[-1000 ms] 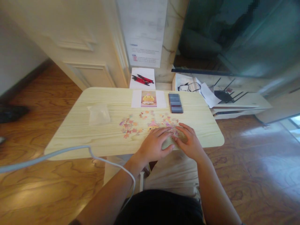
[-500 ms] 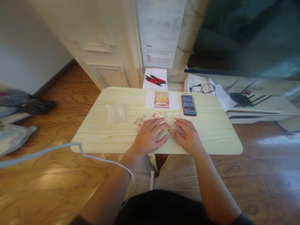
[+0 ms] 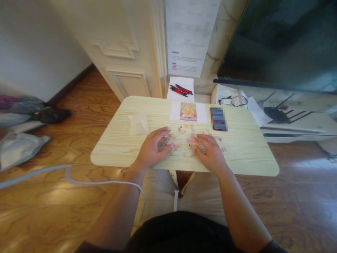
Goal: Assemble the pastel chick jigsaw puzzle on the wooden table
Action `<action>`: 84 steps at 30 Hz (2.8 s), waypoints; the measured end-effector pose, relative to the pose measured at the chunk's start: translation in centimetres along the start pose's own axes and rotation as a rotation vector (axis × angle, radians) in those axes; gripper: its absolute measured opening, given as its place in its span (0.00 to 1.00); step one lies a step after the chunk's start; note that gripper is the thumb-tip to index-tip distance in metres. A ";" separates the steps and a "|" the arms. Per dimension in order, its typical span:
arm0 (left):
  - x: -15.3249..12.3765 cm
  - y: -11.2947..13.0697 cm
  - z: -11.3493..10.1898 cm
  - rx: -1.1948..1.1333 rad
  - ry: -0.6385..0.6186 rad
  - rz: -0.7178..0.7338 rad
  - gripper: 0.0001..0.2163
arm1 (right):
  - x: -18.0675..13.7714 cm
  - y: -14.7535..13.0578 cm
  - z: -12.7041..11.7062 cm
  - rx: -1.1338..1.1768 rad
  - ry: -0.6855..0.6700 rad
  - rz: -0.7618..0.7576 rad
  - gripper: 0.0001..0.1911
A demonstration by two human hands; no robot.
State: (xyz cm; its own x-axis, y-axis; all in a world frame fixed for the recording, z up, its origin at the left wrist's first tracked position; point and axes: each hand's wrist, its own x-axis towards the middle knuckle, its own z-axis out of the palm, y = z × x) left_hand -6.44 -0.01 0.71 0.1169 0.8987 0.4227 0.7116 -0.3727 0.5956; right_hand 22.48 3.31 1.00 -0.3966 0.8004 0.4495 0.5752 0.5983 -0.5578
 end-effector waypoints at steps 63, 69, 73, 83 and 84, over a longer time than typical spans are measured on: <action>0.3 3.0 2.2 0.253 -0.161 0.028 0.13 | -1.4 -1.5 1.2 0.124 0.150 0.025 0.14; 1.4 3.1 2.8 0.260 -0.178 0.052 0.09 | -1.4 -1.1 1.1 0.142 0.191 0.069 0.12; 2.1 3.1 2.6 0.238 -0.196 0.035 0.06 | -1.4 -0.8 0.9 0.185 0.226 0.108 0.10; 3.1 4.7 3.8 -0.104 -0.207 -0.102 0.09 | -1.5 -0.3 1.0 0.276 0.284 0.168 0.09; 3.1 5.1 4.2 -0.208 -0.179 -0.153 0.09 | -1.5 -0.3 1.0 0.273 0.287 0.173 0.09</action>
State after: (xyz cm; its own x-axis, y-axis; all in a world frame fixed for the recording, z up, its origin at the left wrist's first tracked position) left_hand 0.43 1.81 2.20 0.1529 0.9674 0.2017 0.5754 -0.2531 0.7777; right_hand 22.19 2.02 -0.18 -0.0741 0.8700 0.4875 0.3900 0.4752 -0.7887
